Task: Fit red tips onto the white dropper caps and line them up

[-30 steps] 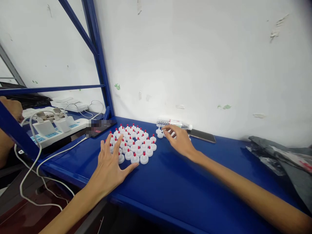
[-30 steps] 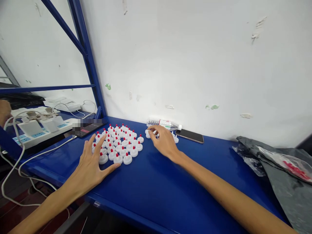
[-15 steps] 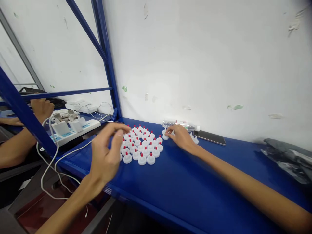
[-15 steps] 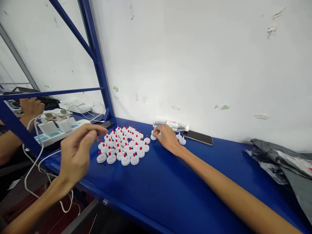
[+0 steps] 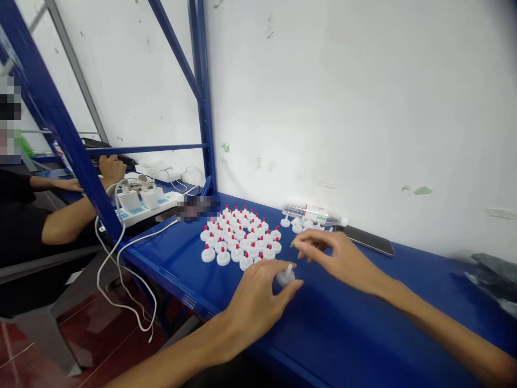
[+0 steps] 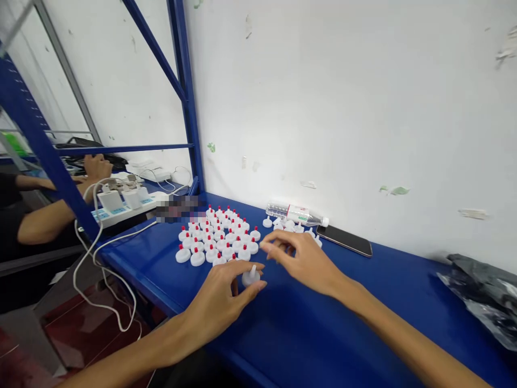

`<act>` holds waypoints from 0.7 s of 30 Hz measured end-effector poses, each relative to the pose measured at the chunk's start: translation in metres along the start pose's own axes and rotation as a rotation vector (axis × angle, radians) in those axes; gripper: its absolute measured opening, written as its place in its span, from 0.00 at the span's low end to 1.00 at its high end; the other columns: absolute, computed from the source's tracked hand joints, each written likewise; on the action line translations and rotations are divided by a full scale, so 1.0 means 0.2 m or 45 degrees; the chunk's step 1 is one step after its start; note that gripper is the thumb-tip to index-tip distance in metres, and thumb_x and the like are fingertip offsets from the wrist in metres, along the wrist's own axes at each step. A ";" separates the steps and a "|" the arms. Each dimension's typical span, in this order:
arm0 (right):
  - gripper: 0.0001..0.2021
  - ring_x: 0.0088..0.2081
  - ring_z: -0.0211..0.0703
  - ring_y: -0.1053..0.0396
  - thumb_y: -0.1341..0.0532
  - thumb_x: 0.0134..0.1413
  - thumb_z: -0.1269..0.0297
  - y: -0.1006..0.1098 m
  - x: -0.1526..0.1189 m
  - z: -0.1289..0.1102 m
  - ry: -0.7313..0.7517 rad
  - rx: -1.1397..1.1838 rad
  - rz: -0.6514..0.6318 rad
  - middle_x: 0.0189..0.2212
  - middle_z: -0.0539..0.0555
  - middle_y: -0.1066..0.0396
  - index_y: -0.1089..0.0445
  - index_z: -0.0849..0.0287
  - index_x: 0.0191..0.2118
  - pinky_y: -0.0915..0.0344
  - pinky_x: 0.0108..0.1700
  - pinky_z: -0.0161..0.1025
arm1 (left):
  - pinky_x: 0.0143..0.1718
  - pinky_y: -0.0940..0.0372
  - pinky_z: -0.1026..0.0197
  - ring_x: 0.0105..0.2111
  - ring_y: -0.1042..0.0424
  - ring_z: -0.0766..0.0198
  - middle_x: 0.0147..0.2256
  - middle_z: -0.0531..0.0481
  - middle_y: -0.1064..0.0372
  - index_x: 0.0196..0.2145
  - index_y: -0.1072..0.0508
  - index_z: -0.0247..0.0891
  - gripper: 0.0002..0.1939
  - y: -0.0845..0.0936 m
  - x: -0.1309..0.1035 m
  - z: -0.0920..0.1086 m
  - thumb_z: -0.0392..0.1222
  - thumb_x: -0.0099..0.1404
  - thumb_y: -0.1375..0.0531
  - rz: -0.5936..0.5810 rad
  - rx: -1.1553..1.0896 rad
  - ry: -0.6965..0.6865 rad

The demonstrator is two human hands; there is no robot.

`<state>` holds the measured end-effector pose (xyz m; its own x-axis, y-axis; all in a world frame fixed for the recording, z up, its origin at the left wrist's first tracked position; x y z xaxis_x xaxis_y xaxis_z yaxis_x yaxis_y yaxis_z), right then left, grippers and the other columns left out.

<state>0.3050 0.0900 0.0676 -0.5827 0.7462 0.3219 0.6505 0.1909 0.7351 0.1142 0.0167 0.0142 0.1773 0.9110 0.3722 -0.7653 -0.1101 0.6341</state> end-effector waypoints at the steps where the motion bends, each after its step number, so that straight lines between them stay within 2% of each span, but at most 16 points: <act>1: 0.13 0.32 0.43 0.25 0.42 0.68 0.54 0.00 0.03 0.06 -0.028 -0.134 0.047 0.34 0.51 0.20 0.24 0.54 0.44 0.34 0.36 0.39 | 0.44 0.32 0.55 0.37 0.26 0.59 0.42 0.50 0.22 0.51 0.23 0.44 0.15 0.00 -0.02 -0.01 0.48 0.69 0.36 -0.006 0.015 0.009; 4: 0.12 0.34 0.45 0.24 0.43 0.68 0.60 0.00 0.11 0.22 -0.094 -0.585 0.053 0.36 0.52 0.20 0.25 0.53 0.50 0.36 0.36 0.40 | 0.49 0.33 0.52 0.44 0.27 0.55 0.45 0.47 0.24 0.51 0.23 0.42 0.14 0.00 -0.05 -0.05 0.45 0.69 0.35 -0.040 0.037 0.003; 7: 0.13 0.40 0.49 0.24 0.42 0.67 0.64 -0.01 0.15 0.32 -0.137 -0.725 0.029 0.38 0.54 0.20 0.26 0.54 0.53 0.36 0.37 0.40 | 0.53 0.35 0.51 0.49 0.30 0.53 0.47 0.45 0.27 0.48 0.21 0.40 0.12 -0.02 -0.05 -0.08 0.40 0.67 0.33 -0.093 0.035 -0.023; 10: 0.11 0.44 0.52 0.24 0.40 0.66 0.64 -0.02 0.16 0.36 -0.172 -0.795 0.022 0.40 0.57 0.20 0.24 0.55 0.50 0.37 0.37 0.39 | 0.52 0.35 0.49 0.49 0.31 0.52 0.48 0.44 0.30 0.49 0.20 0.41 0.14 -0.03 -0.02 -0.09 0.36 0.65 0.33 -0.140 0.045 -0.007; 15: 0.07 0.44 0.52 0.25 0.39 0.66 0.67 -0.04 0.14 0.39 -0.173 -0.801 0.012 0.41 0.57 0.21 0.23 0.57 0.41 0.39 0.38 0.39 | 0.54 0.36 0.50 0.50 0.30 0.53 0.48 0.47 0.28 0.53 0.22 0.42 0.19 -0.03 0.00 -0.08 0.34 0.64 0.32 -0.203 0.054 0.053; 21: 0.06 0.37 0.49 0.24 0.38 0.66 0.67 -0.02 0.11 0.36 -0.149 -0.623 0.016 0.34 0.56 0.22 0.26 0.58 0.36 0.39 0.36 0.39 | 0.49 0.35 0.51 0.43 0.27 0.54 0.43 0.48 0.24 0.55 0.23 0.44 0.20 -0.05 0.01 -0.06 0.37 0.65 0.33 -0.216 0.054 0.145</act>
<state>0.3236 0.1521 0.0285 -0.4993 0.8185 0.2841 0.3364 -0.1190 0.9342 0.1149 0.0243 0.0010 0.2286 0.9568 0.1799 -0.7031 0.0344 0.7103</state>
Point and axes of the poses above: each hand's wrist, its own x-axis towards the middle knuckle, its own y-axis out of the back of the hand, z = x × y, the point moved 1 cm from there along x, towards the middle knuckle
